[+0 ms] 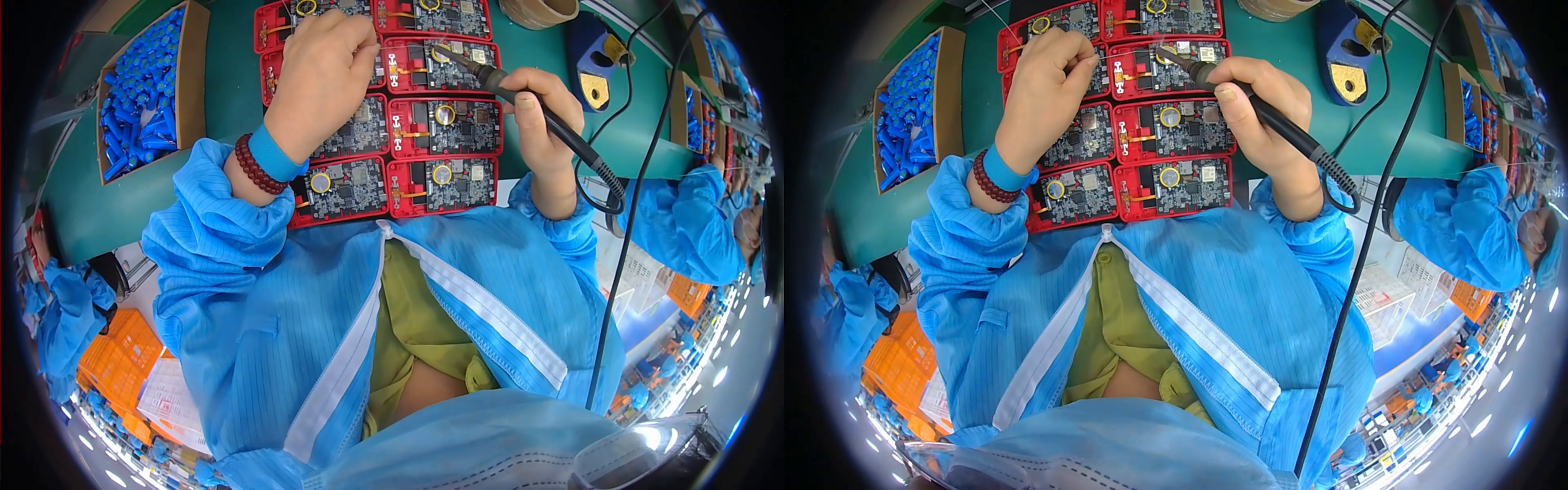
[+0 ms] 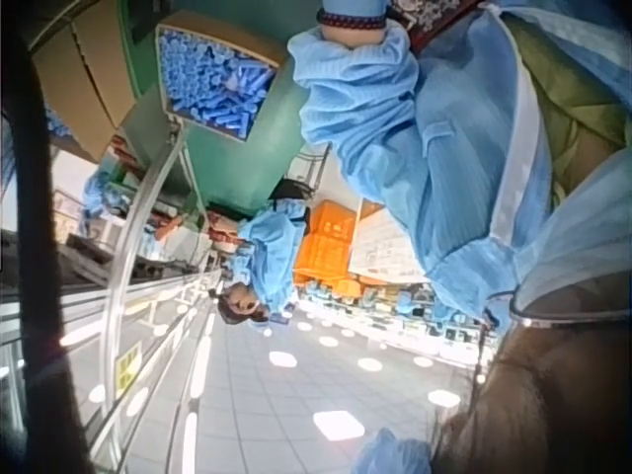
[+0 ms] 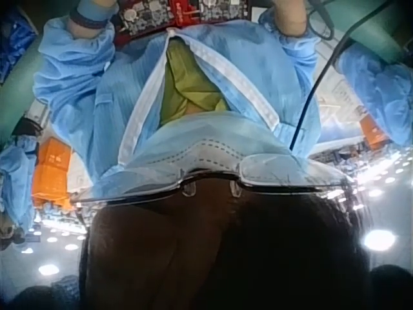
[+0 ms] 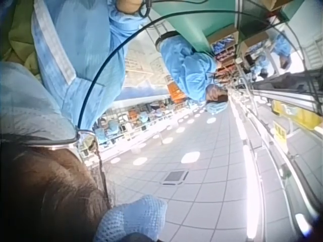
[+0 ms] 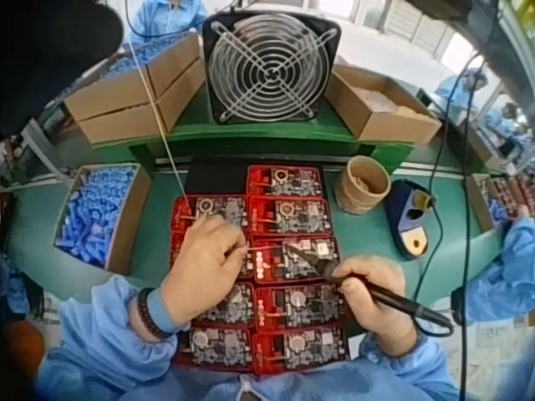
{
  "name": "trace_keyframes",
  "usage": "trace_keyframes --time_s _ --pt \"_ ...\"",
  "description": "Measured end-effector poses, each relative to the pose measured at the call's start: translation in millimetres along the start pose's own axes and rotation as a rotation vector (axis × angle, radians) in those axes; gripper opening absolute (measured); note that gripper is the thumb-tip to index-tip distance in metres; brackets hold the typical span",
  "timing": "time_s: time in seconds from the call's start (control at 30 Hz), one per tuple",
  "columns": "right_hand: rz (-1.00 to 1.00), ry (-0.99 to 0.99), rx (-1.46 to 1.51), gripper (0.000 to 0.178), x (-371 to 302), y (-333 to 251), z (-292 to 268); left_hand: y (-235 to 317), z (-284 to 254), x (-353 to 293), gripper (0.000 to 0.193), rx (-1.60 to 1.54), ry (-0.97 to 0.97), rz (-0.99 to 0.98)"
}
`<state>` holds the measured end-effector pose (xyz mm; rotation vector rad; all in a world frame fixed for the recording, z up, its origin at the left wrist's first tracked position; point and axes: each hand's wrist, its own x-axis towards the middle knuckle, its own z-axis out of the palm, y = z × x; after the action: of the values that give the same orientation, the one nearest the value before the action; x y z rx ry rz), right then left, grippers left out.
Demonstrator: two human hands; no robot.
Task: The person solders circuit boards in red casings using a soldering iron and solder wire. They then take cylindrical batteries from a box, solder the battery wires to each circuit board, and slide the set of assembled boards down the assembly line.
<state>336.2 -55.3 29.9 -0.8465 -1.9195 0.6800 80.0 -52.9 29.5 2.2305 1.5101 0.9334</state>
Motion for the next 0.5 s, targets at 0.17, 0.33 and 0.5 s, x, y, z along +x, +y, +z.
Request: trace_keyframes --time_s 0.17,0.33,0.5 --pt "0.063 -0.036 0.061 0.013 2 -4 3 -2 4 3 0.006 0.006 0.008 0.0" --pt "0.029 -0.009 0.038 0.015 5 -4 -3 -11 6 2 0.005 0.019 0.075 0.062" --pt "0.02 0.053 0.068 0.015 22 -6 -9 -24 -4 11 0.006 -0.047 0.133 -0.002"
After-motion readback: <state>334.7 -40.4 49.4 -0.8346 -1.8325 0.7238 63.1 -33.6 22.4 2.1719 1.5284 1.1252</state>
